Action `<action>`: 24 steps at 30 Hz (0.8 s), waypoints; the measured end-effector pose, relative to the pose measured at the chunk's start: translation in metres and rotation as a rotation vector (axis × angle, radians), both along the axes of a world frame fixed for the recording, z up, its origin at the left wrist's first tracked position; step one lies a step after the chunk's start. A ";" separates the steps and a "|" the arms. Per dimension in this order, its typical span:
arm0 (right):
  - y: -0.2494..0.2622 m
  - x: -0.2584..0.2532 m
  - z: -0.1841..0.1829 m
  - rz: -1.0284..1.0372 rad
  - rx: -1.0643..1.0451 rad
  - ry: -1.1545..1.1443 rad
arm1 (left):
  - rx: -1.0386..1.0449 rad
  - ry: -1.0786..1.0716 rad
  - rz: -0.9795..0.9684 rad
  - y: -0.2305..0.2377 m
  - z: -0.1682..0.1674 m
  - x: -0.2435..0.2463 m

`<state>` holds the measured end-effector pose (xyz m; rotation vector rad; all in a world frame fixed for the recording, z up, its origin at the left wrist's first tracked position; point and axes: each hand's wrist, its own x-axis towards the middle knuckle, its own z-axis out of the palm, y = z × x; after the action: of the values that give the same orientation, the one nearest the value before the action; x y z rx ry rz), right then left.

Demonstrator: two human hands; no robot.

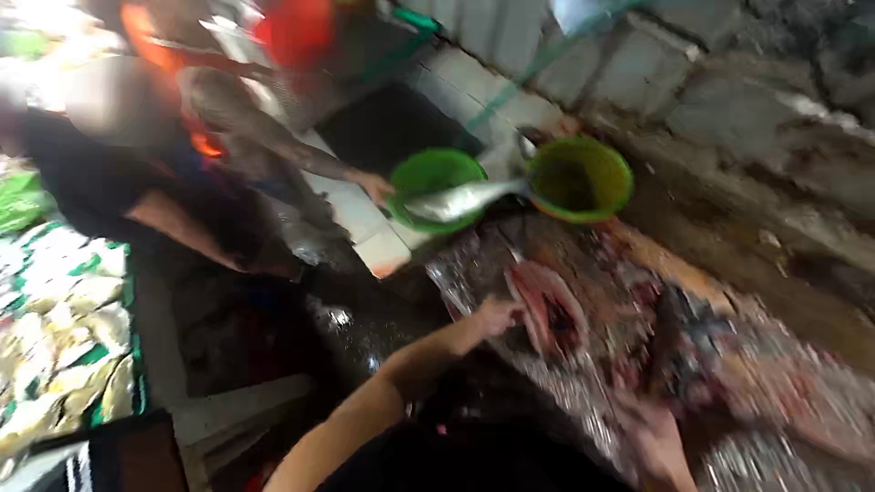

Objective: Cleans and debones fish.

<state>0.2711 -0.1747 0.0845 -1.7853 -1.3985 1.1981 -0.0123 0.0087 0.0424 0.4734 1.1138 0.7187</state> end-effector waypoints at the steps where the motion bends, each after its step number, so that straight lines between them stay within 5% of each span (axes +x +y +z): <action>1: 0.013 -0.018 0.016 -0.006 -0.010 0.080 | 0.019 -0.034 -0.006 -0.004 0.003 -0.001; 4: 0.038 -0.045 0.035 0.124 0.013 0.150 | -0.004 0.046 -0.060 -0.012 0.017 0.000; 6: 0.042 -0.048 0.022 0.187 0.009 0.147 | 0.010 0.003 -0.014 -0.004 -0.011 0.000; 8: 0.042 -0.051 0.012 0.190 -0.019 0.096 | 0.053 -0.100 0.017 -0.002 -0.036 -0.001; 19: 0.060 -0.072 -0.025 0.125 -0.046 -0.062 | 0.042 -0.185 0.080 -0.001 -0.042 0.004; 24: 0.093 -0.087 -0.014 0.227 -0.145 -0.181 | 0.085 -0.199 0.042 0.012 -0.052 -0.001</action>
<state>0.1836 -0.0820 0.0704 -1.9136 -1.6937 1.3094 -0.0129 0.0202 -0.0099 0.4415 0.9121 0.8345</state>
